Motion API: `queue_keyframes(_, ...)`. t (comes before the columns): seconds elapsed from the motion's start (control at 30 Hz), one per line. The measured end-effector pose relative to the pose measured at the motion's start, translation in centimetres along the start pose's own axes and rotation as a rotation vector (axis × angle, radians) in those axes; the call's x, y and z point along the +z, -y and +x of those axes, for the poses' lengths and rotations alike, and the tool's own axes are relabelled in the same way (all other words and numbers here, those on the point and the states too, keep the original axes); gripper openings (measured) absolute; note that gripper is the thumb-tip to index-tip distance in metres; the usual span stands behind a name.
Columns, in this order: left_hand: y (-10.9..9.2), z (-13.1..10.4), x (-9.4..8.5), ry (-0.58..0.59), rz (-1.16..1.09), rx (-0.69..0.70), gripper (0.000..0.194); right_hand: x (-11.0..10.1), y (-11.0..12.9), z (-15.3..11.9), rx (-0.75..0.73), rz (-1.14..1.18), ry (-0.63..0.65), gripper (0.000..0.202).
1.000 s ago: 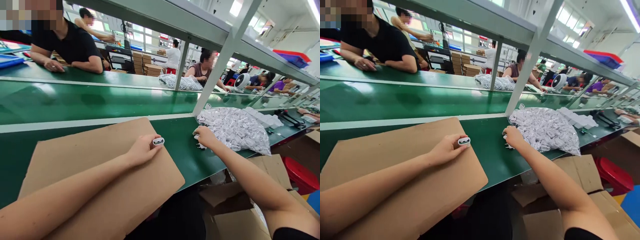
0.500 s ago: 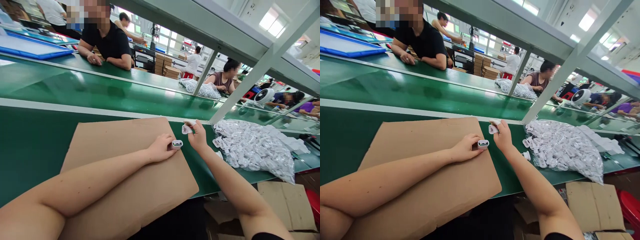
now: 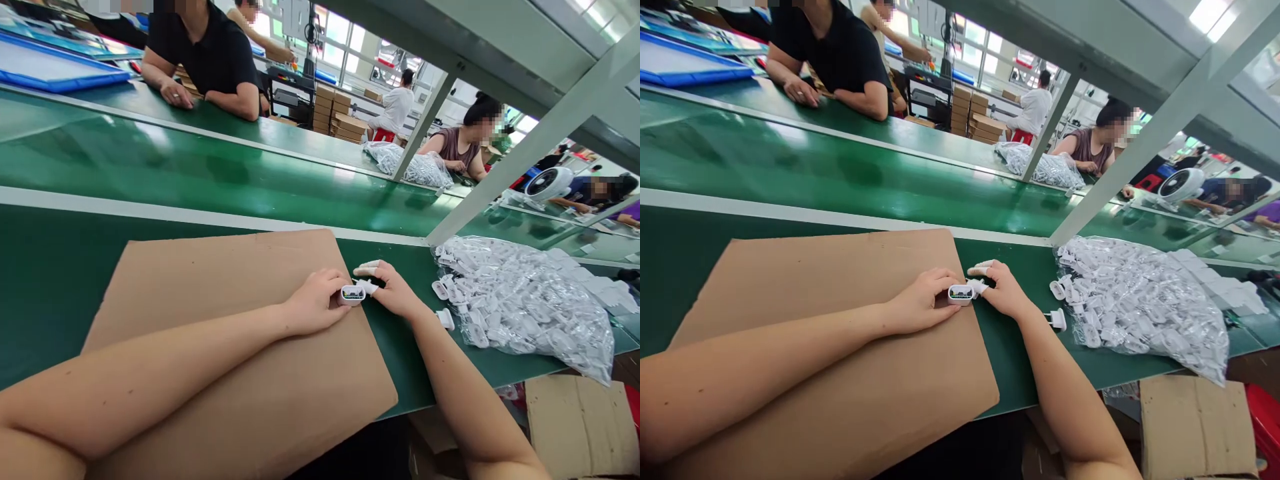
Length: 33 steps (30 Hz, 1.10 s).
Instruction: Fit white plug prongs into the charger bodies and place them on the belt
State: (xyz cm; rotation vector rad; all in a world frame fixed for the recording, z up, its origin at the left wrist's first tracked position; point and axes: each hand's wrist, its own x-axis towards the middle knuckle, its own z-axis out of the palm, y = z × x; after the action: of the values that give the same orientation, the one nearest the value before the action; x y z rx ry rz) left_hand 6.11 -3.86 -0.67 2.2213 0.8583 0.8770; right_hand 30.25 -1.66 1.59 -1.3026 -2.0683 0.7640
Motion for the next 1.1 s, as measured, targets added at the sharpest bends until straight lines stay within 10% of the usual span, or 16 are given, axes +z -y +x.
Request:
queue_keyframes(0.33,-0.6,0.1,-0.1,-0.006,0.008,-0.026,0.012,-2.2,0.7,-2.2,0.023,-0.047,0.088,0.041)
queue_keyframes(0.57,-0.6,0.0,0.0,-0.009,0.012,-0.065,0.015,-3.4,2.0,-3.6,-0.03,-0.2,0.371,0.097)
queue_keyframes(0.7,-0.7,0.0,-0.1,0.011,0.021,-0.07,0.014,-2.7,2.8,-3.1,0.047,-0.138,0.323,0.062)
queue_keyframes(0.97,-0.7,0.0,-0.2,0.022,0.018,-0.062,0.015,-2.3,1.8,-1.6,0.299,0.538,0.023,0.05)
queue_keyframes(1.1,-0.8,0.1,-0.4,0.039,0.021,-0.065,0.015,-2.5,1.3,-0.7,0.454,0.982,0.067,0.041)
